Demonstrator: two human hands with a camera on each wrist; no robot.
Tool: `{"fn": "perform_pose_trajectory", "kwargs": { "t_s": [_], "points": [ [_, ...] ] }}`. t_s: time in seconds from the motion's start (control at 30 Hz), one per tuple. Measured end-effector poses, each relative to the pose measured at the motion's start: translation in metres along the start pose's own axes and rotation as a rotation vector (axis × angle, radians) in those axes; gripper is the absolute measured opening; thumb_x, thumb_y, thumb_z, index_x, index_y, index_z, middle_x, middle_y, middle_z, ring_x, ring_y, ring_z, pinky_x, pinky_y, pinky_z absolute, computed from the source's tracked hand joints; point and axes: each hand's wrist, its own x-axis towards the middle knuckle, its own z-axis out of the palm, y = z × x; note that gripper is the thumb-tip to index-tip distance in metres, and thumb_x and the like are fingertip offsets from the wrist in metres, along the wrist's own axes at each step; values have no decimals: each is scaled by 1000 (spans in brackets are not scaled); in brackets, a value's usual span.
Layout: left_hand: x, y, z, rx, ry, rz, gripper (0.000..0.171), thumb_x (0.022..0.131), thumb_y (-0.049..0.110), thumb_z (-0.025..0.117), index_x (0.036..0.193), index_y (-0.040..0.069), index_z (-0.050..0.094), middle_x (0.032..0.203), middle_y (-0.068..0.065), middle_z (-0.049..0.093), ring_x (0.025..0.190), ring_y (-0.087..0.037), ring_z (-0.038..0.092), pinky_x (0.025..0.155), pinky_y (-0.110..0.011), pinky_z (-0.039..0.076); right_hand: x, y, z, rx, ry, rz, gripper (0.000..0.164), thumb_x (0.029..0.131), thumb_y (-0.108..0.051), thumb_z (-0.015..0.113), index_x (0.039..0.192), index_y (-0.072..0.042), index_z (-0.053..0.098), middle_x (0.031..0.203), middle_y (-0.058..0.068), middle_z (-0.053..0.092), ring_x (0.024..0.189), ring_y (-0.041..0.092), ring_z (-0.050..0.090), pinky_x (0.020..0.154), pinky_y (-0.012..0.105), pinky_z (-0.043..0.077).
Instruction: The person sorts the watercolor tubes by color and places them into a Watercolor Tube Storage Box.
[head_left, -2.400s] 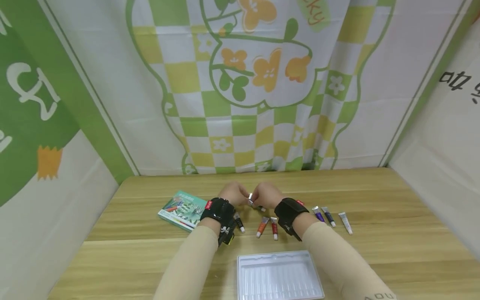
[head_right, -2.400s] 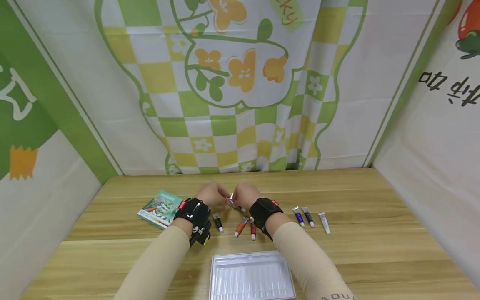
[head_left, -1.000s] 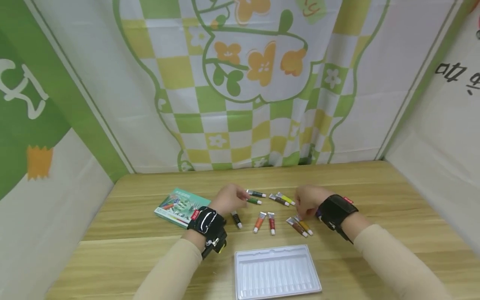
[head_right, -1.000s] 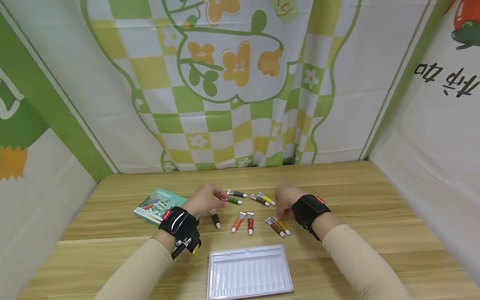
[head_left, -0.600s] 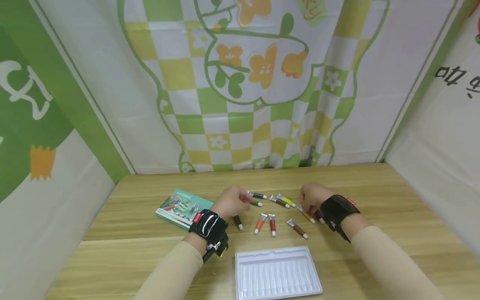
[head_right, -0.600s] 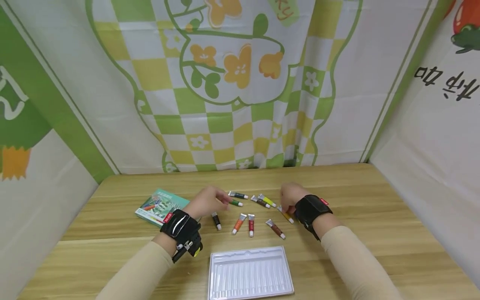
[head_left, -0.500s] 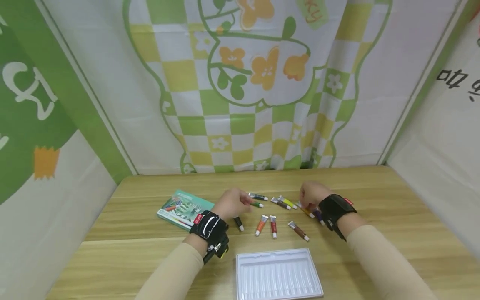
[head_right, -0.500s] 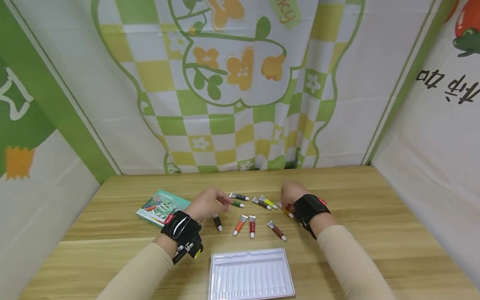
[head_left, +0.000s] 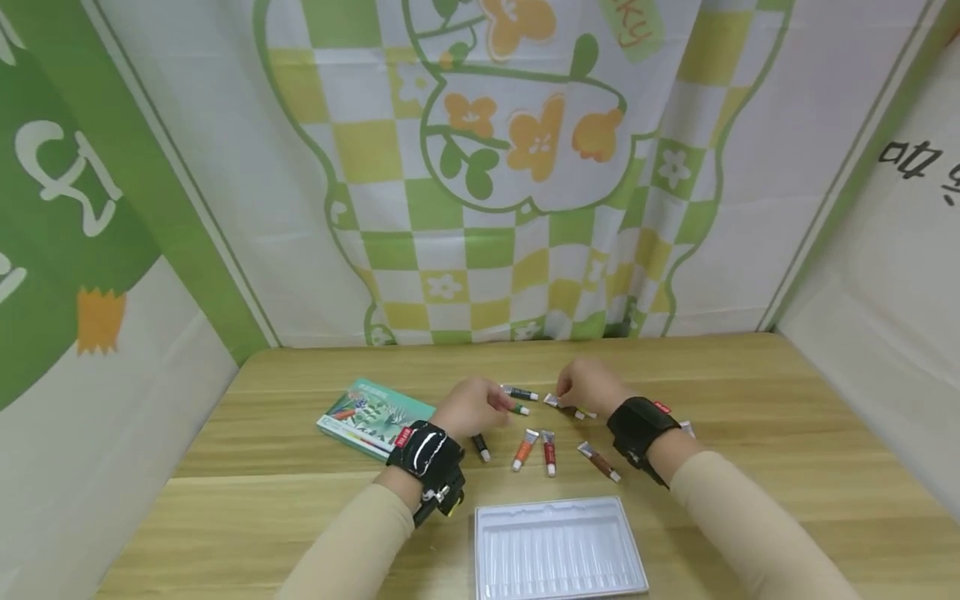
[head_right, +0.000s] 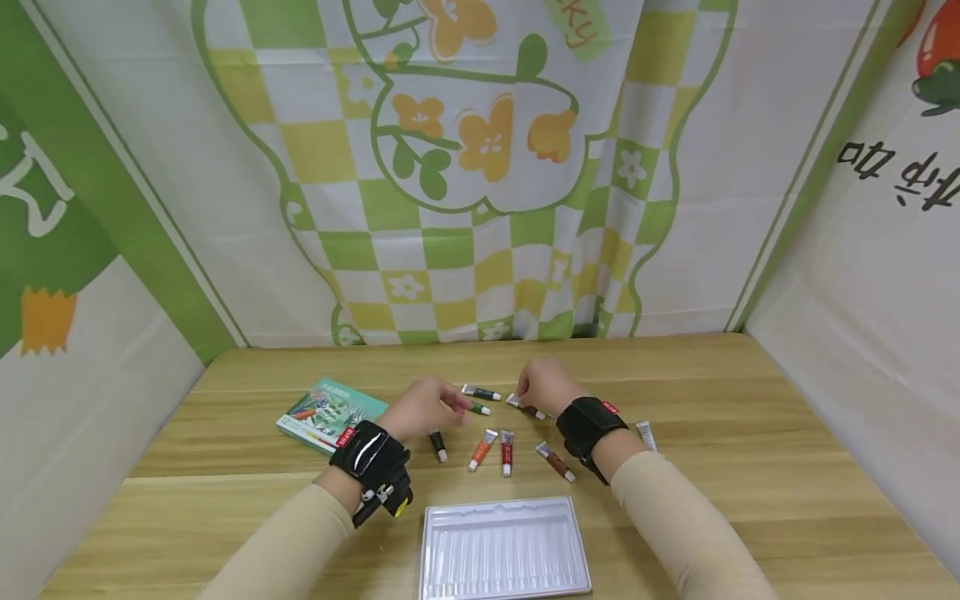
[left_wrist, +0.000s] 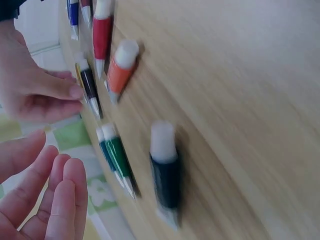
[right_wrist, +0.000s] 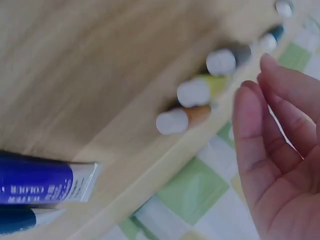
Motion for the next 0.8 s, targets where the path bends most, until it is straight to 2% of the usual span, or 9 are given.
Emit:
{"fn": "perform_pose_trajectory", "kwargs": {
  "t_s": [0.17,0.33,0.47,0.67,0.8],
  "points": [
    [3,8,5,41,-52,72,19,85,-3,75,104,-3,77,89,-8,74,81,-12,62,75,-26,51,-3,-6,10,-43,-11,-54,10,84,2,79,83,-5,73,77,-1,66,72,15,59,66,31,52],
    [-2,14,6,73,-100,70,15,87,-3,73,101,1,77,84,-2,68,79,-12,59,72,-28,49,-19,-3,11,-6,-24,-78,13,81,5,80,81,-5,72,77,0,65,70,15,58,64,31,51],
    [-12,11,9,110,-128,76,13,86,-4,72,97,2,77,80,1,65,74,-10,55,67,-25,47,-37,5,12,18,-31,-83,15,79,7,80,80,-5,72,76,-2,64,70,12,57,63,29,51],
    [-25,6,13,64,-166,99,16,81,-8,72,93,1,76,77,3,62,68,-10,53,56,-23,44,-64,14,8,38,-64,-75,18,80,8,78,77,-7,69,74,-3,60,69,11,55,62,27,49],
    [-28,7,14,40,-172,144,14,80,-6,77,93,2,76,77,5,65,72,-11,57,60,-24,46,-76,20,2,38,-62,-83,13,84,-3,80,80,-10,70,75,-5,62,68,9,55,62,27,49]
  ]
}}
